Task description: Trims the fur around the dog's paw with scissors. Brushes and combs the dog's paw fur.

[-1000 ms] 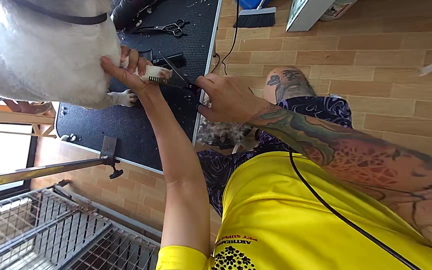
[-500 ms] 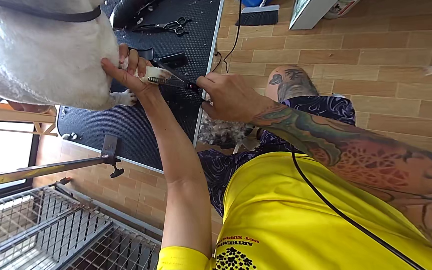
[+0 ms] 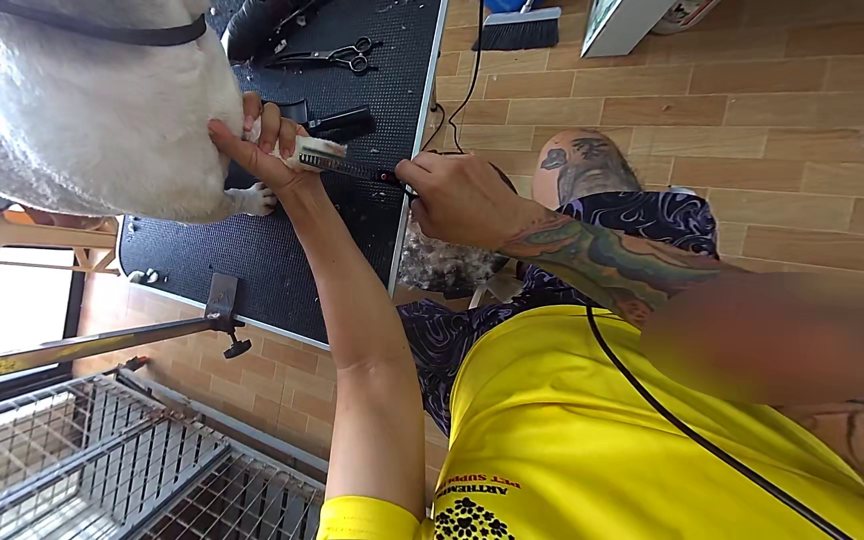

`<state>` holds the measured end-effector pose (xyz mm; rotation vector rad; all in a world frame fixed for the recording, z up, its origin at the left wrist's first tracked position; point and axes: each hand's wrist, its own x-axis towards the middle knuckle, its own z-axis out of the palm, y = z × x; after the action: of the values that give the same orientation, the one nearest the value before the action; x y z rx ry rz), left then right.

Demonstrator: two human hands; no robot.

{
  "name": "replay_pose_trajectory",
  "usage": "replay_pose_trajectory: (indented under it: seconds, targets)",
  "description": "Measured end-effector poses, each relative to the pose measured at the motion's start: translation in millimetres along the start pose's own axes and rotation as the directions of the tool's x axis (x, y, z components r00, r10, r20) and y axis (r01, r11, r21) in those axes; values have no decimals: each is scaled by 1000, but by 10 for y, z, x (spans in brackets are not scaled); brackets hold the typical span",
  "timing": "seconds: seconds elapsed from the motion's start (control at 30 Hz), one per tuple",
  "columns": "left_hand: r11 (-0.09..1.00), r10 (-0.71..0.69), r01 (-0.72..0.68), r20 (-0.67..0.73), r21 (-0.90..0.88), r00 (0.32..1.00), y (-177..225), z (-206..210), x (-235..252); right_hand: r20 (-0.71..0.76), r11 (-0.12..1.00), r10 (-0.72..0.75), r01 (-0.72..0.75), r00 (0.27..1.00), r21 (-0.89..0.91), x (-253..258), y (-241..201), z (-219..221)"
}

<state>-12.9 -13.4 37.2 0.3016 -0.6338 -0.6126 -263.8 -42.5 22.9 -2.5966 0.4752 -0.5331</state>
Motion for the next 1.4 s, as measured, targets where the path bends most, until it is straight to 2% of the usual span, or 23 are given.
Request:
replay_pose_trajectory:
  seconds: [0.43,0.83,1.1,1.2,1.33,1.4]
  targets:
    - [1000,17,-17,18,-17,1000,23,-36,11,-3,1000,1,-1,1000,-17,-22,-8,25]
    - [998,-26,27,14,-60,1000,4,16,-13,41,995,41,-44,998,90,-13,60,11]
    - [991,-65,76,99,-111,993,12,-61,-7,115,986,45,-62,992,154,-11,138,-11]
    - [993,-56,65,91,-103,994,4,-50,-14,79,986,18,-30,997,163,-18,175,9]
    - [993,-72,85,138,-88,988,-1,-97,-9,128,982,20,-43,992,186,-16,204,6]
    - [991,-78,92,140,-96,987,-6,-99,-5,108,978,11,-33,994,204,-24,219,13]
